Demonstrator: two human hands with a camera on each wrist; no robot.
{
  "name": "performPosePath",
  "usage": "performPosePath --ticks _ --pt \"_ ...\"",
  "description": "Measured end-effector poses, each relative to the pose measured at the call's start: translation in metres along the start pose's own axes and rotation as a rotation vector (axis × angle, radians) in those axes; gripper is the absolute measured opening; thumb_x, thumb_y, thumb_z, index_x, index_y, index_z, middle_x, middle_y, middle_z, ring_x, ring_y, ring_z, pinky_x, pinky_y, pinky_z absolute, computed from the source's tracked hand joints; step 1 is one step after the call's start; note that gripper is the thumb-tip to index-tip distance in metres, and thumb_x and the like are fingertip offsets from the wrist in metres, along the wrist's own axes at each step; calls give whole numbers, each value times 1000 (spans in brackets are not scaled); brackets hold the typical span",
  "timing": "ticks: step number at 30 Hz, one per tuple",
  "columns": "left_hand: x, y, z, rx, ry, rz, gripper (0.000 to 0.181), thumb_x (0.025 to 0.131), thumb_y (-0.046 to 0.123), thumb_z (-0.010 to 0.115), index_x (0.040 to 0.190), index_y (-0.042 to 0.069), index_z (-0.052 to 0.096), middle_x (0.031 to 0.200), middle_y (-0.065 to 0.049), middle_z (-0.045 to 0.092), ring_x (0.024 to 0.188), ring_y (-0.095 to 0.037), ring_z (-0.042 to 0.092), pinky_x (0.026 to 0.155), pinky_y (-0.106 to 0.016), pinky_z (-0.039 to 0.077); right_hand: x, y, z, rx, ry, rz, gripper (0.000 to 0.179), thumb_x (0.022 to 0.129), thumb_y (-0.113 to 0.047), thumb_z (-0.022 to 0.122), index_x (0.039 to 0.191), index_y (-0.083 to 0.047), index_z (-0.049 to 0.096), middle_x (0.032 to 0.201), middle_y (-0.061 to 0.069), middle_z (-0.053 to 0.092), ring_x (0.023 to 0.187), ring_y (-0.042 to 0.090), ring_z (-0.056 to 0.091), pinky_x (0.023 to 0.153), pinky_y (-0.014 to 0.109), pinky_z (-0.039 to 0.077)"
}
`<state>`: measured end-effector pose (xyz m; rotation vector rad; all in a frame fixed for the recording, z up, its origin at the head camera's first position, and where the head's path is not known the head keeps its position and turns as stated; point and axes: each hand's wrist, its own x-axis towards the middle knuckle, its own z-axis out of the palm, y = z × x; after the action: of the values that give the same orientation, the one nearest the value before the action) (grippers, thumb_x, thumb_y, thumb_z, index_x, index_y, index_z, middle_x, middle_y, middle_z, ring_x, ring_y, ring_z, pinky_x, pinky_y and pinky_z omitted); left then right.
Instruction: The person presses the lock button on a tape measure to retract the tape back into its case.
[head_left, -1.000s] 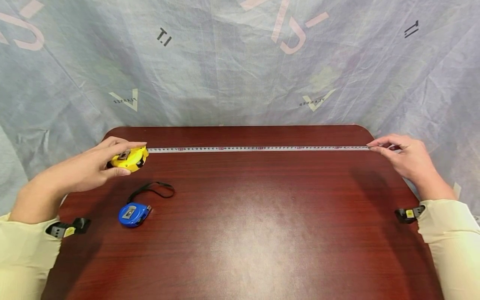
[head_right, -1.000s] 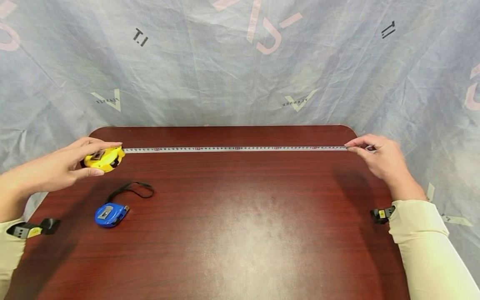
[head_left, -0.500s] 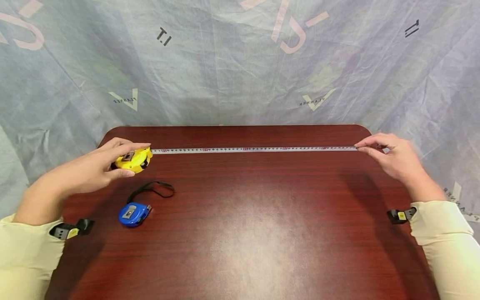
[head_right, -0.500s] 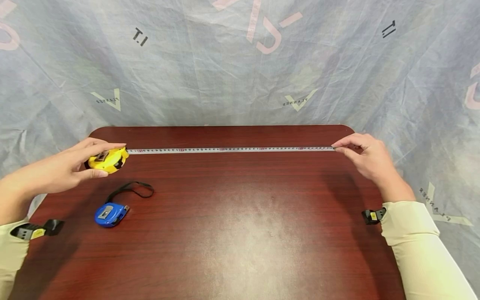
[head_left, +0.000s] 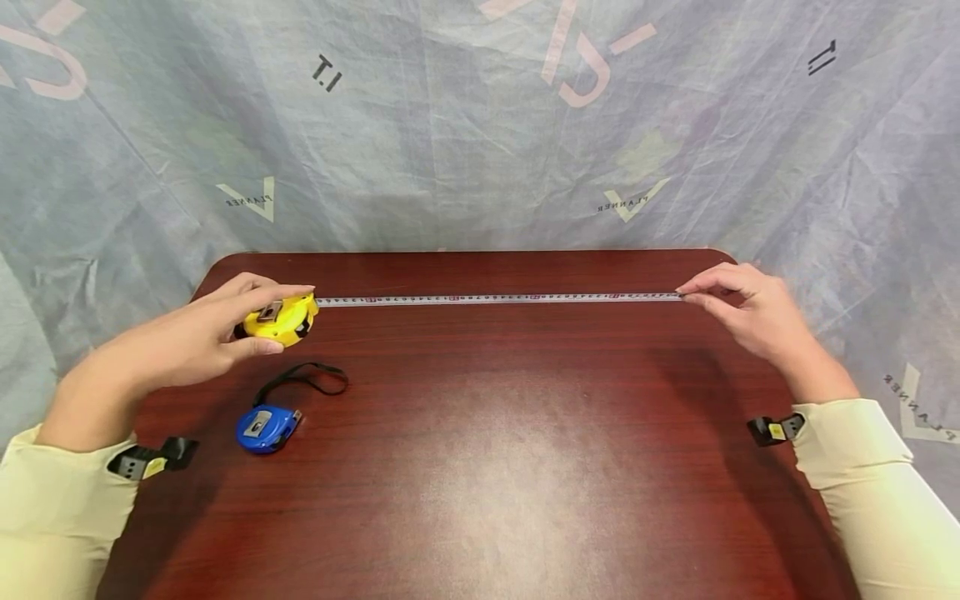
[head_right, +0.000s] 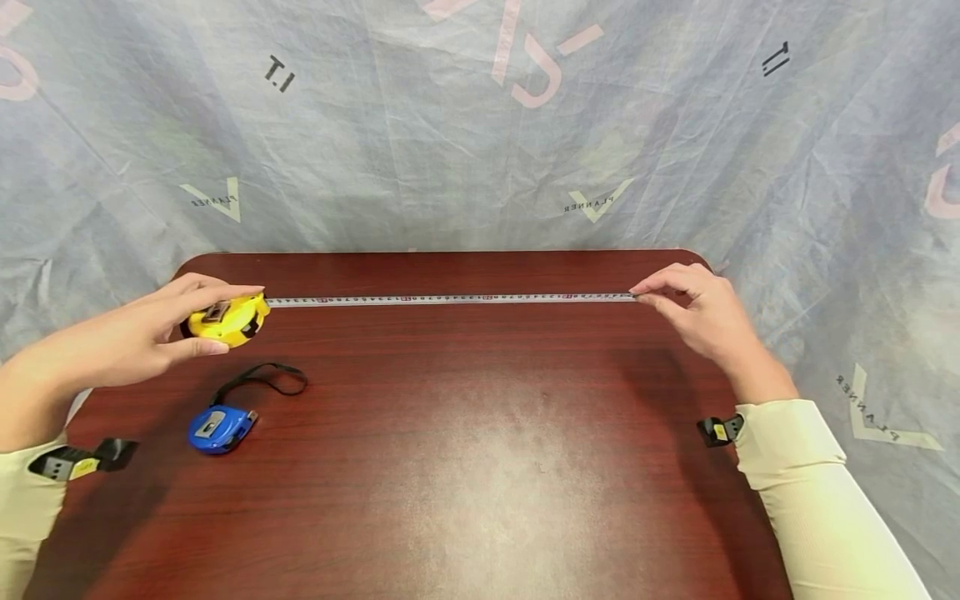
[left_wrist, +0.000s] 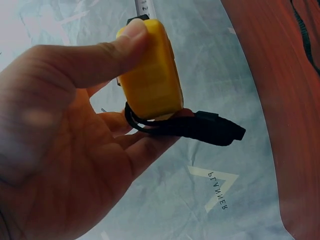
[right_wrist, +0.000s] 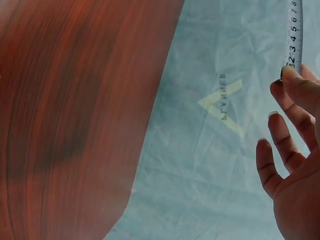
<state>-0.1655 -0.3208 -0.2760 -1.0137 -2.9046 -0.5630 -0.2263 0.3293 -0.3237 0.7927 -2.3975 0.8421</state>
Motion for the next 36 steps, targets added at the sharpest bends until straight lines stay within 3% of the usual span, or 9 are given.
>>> performPosePath --ticks 11,25,32,36 --pt "5 9 2 -11 -4 22 72 92 8 79 155 20 47 136 -1 50 117 -8 42 89 -12 35 10 -12 14 57 -8 -23 32 78 18 80 96 -9 81 96 5 74 93 3 59 78 14 46" --pt "14 19 5 -36 -6 37 68 94 13 78 154 22 48 135 3 50 117 -9 44 88 -16 38 20 -23 31 103 -22 -53 34 78 18 80 98 -9 81 97 3 75 96 6 58 84 20 40" --pt "18 26 5 -48 -13 -14 66 95 18 78 153 27 50 133 5 50 116 -6 45 89 -19 40 24 -28 39 114 -31 -60 33 78 16 81 98 -11 81 97 1 75 94 9 60 82 21 42" --pt "20 25 7 -41 -2 38 67 95 17 78 154 23 49 133 2 50 115 -9 46 89 -18 39 26 -31 45 132 -37 -57 34 78 16 81 98 -11 81 96 2 75 93 11 60 82 20 43"
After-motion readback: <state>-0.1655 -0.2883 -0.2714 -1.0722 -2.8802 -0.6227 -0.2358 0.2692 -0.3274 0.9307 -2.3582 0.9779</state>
